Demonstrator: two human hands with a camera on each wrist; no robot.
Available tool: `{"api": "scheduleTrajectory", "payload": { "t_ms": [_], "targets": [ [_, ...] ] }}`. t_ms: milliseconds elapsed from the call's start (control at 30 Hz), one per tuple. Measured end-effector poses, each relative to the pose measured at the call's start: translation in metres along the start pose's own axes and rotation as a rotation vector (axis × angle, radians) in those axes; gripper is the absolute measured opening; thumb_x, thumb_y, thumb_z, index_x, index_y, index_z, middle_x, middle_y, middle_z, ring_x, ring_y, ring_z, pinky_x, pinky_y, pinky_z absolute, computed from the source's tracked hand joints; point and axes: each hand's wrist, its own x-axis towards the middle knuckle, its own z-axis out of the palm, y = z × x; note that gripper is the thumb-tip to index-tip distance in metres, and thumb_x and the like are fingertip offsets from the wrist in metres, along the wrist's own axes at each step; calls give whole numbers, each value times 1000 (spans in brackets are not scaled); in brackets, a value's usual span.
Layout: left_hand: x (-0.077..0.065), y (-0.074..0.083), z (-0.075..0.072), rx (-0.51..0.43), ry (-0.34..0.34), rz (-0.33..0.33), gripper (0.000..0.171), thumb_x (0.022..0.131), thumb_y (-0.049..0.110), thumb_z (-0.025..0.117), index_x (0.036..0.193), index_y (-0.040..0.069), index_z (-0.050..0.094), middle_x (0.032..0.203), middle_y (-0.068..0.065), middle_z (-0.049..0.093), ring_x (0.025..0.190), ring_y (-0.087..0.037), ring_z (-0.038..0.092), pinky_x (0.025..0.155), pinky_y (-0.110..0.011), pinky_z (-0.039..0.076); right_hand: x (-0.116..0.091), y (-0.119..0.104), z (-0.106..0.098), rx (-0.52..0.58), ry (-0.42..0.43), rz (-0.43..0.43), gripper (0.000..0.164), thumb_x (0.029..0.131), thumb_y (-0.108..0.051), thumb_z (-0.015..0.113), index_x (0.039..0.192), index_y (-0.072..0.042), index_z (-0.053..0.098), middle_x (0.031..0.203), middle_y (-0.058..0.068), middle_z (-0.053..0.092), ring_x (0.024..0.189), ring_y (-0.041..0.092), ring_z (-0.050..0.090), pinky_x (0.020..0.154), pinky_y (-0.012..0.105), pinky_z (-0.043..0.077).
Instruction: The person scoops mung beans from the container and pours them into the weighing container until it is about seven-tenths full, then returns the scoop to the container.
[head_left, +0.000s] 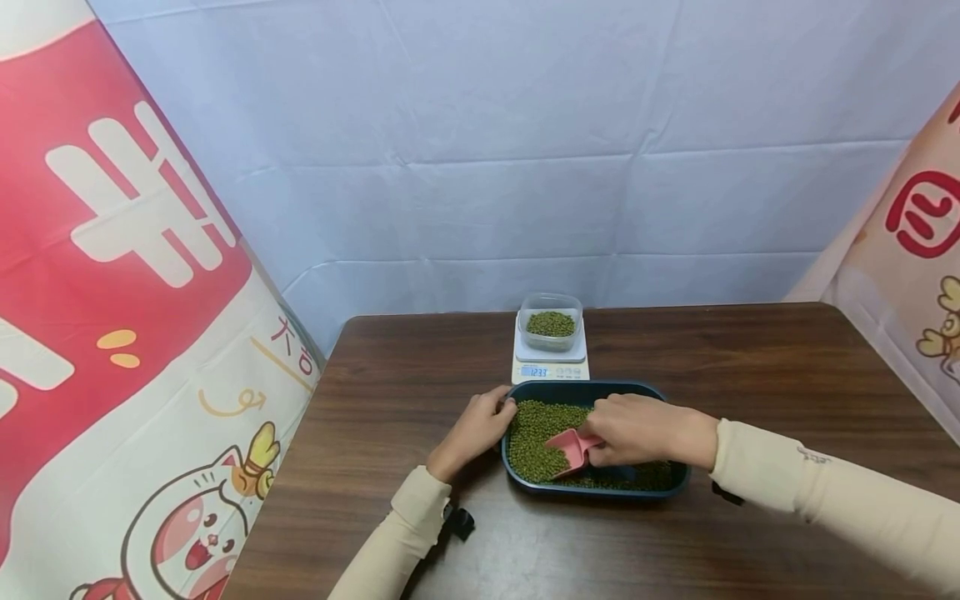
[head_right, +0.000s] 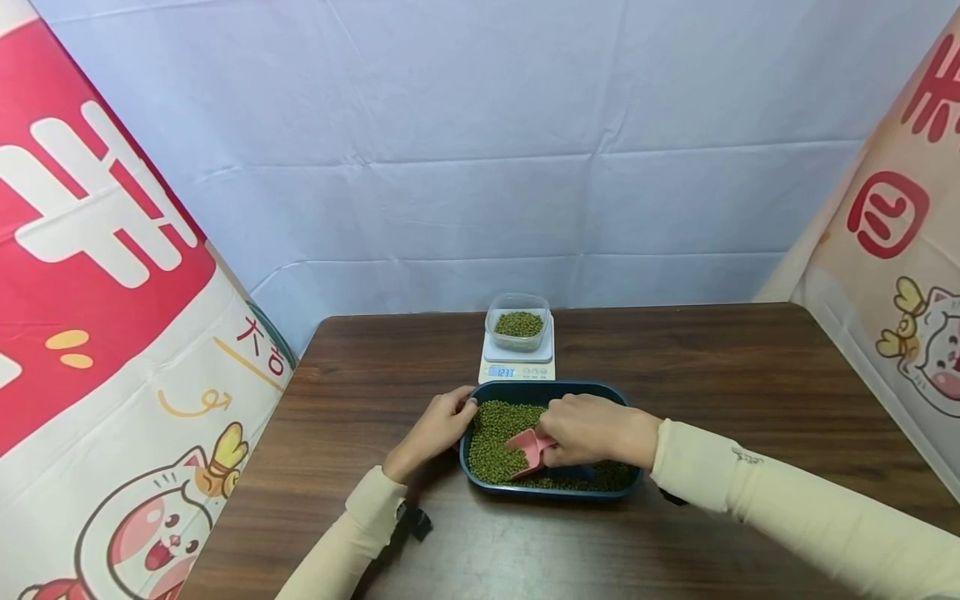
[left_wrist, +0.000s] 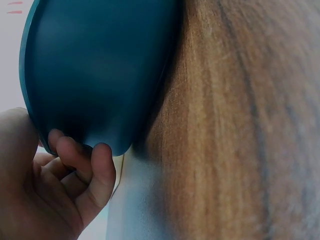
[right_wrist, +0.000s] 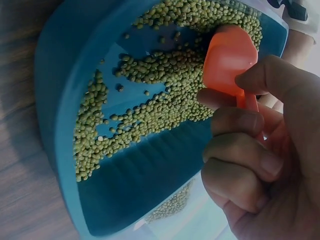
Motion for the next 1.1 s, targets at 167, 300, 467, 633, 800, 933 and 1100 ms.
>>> {"api": "scheduleTrajectory", "payload": {
  "t_ms": [167,300,467,633,800,933,1100],
  "targets": [
    [1,-1,1,3,4,2,31,104,26,40,129,20,57,79,3,69,40,-21,56,37,-32,52,5,-2,0,0,-5,-2,13,87,-20,64,76,-25,60,53,-14,39,43,2,27,41,19,22],
    [1,-1,1,8,10,6,30,103,24,41,127,19,58,81,3,69,40,-20,56,37,-31,51,8,-3,1,1,-4,-19,15,87,-19,63,74,-25,59,53,-14,39,43,2,27,41,19,22],
    [1,-1,2,13,10,5,31,103,24,41,129,19,58,81,3,69,40,-20,56,37,-31,51,14,-4,1,-4,-12,-27,18,89,-20,61,72,-26,56,52,-14,38,43,2,26,42,19,23],
    [1,0,2,19,15,4,31,103,25,41,128,18,58,83,4,69,40,-19,56,37,-31,51,21,-5,2,-7,-8,-45,20,88,-20,62,71,-27,56,52,-14,36,43,2,26,41,19,23],
    [1,0,2,19,17,11,30,103,25,41,127,19,58,82,4,68,40,-19,56,37,-31,51,27,-6,2,-14,-14,-56,19,88,-22,63,71,-25,55,53,-13,35,43,3,26,41,19,22],
    [1,1,2,26,22,17,29,103,25,41,125,20,59,81,4,68,41,-19,57,38,-30,51,31,-5,3,-16,-39,-46,20,91,-24,61,72,-26,54,53,-13,37,42,2,27,41,19,22],
    [1,1,1,38,26,17,29,102,24,42,125,19,60,82,4,68,42,-18,57,39,-29,51,36,-4,5,-1,-54,-43,19,94,-26,57,76,-26,54,53,-12,38,41,2,25,40,19,22]
  ]
}}
